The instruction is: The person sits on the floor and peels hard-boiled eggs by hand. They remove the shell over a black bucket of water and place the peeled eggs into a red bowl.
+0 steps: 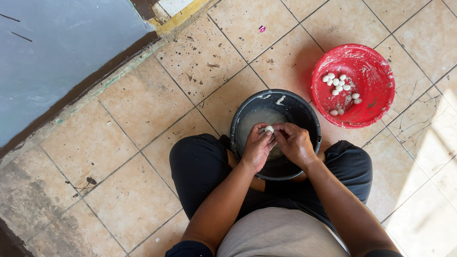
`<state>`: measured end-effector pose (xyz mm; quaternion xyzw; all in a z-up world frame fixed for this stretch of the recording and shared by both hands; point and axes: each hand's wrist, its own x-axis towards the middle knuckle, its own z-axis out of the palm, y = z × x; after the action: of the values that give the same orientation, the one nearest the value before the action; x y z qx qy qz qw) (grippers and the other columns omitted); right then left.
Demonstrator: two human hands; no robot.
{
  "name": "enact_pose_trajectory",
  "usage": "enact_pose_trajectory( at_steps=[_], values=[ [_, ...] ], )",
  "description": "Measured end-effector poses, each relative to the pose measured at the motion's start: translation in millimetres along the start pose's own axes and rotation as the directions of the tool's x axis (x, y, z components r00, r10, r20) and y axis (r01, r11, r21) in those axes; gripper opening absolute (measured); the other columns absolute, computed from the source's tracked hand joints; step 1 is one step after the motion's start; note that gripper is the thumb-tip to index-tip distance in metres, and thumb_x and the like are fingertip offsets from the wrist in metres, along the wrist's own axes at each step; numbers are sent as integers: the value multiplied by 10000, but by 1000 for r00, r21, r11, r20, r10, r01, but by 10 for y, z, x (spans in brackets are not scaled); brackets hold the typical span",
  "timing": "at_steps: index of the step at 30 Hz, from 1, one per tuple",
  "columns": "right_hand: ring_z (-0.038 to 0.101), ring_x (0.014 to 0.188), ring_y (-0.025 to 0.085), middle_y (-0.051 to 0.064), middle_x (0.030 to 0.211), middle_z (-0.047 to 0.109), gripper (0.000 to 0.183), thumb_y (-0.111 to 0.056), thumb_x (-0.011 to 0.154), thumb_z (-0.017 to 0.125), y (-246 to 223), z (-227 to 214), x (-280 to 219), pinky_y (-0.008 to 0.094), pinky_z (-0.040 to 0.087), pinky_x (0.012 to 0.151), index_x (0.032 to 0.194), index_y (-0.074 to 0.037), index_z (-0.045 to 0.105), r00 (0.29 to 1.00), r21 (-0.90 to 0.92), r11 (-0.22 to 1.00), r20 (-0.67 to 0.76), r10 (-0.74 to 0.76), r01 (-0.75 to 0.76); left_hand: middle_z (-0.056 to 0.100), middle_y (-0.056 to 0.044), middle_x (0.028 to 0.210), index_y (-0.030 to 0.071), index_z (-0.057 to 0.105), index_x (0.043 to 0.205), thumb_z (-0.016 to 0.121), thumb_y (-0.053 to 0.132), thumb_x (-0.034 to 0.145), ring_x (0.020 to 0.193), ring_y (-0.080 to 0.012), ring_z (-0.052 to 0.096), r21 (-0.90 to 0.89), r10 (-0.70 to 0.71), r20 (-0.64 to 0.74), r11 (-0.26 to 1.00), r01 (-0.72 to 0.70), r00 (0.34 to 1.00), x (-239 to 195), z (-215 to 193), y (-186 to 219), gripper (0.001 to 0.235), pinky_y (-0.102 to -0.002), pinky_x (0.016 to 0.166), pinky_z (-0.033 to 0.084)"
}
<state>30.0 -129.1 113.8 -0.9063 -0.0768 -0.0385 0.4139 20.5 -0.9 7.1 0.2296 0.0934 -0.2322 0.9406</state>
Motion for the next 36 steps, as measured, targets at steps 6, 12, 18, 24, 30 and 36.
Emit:
enact_pose_trajectory(
  at_steps=[6,12,18,24,30,36],
  values=[
    [768,805,183,132,947,776,108,-43,915,708,61,39,21,290,606,707,1013,2,711,990,67,988,2,141,-141,571,-103,1328,118,422,1308,577,145,1061,1221,-170,563,29,4,-5,1000,-3,1000,14,28,-12,294,-389,1094,449],
    [705,795,133,131,936,735,85,-22,953,653,445,153,-38,265,589,705,1028,14,637,939,261,903,69,336,-342,575,-127,1348,92,458,1314,550,204,1070,1231,-198,571,28,-52,-46,998,53,998,20,28,2,284,-404,1114,446],
    [660,1054,220,128,1134,691,127,-110,1067,616,687,103,-54,323,548,896,1147,-47,692,966,-23,986,-206,157,-165,649,-125,1308,78,527,1231,606,225,999,1251,-232,610,147,25,-73,989,-14,997,2,205,196,286,-435,1114,447],
    [667,823,165,89,956,700,321,-305,1027,526,545,-34,-164,302,561,725,1150,-52,680,746,828,86,447,494,-554,690,-153,1211,37,627,1190,787,227,886,1191,-326,648,870,329,449,48,-490,831,-192,544,408,392,-465,1111,466],
    [636,866,153,90,1033,682,79,-81,1069,571,1175,-612,-80,280,533,760,1082,-40,637,840,888,353,64,539,-294,662,-156,1289,29,623,1280,736,258,971,1224,-280,648,868,365,268,311,-387,892,-108,539,658,400,-409,1058,519],
    [670,925,253,103,1071,653,278,-66,1019,590,1764,-894,331,393,594,867,1291,-67,535,610,916,326,-123,783,-234,665,-120,1283,28,620,1298,672,244,1021,1231,-205,629,621,111,145,764,-177,983,309,233,636,355,-348,1034,528]
  ],
)
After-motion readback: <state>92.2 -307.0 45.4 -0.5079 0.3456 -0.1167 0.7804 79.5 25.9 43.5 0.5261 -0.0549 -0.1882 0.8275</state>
